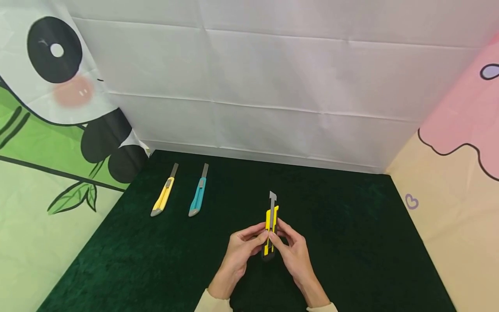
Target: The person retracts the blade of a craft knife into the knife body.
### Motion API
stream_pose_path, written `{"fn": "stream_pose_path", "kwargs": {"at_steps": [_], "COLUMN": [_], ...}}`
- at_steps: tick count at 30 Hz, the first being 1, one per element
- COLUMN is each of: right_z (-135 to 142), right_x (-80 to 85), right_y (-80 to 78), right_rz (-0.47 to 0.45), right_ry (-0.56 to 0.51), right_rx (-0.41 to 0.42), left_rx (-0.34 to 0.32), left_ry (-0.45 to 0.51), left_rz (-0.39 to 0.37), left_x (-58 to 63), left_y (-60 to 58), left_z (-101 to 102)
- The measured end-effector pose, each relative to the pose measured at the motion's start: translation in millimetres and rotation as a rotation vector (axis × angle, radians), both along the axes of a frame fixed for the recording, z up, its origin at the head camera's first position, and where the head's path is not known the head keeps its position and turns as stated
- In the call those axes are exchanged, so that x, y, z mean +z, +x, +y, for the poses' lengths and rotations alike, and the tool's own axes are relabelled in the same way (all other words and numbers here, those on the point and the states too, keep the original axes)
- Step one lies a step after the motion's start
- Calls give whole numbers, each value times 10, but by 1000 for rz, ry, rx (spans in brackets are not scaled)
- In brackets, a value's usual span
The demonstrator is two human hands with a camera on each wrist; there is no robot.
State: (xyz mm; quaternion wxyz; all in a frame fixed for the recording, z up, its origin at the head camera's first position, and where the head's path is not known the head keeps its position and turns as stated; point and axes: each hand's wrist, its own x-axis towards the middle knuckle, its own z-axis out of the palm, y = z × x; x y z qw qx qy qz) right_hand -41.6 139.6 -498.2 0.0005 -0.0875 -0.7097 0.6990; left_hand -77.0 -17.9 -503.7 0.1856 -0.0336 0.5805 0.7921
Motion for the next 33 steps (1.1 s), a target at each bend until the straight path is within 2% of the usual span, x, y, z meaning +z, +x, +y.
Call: {"fn": "stream_pose_path", "kwargs": {"at_steps": [9, 22, 33], "right_z": [-60, -116, -162], "right_x": [-8, -25, -11], "right_y": [70, 141, 188], "right_rz": [-4, 3, -11], "right_ry": [-8, 2, 20], "right_rx": [6, 58, 52], "left_rx": [-19, -26, -51], "left_ry": [-5, -11, -9], "left_rz": [7, 1, 1], "left_x": [20, 49, 78], "left_y": [20, 49, 93], "left_z": [-60, -152, -224]}}
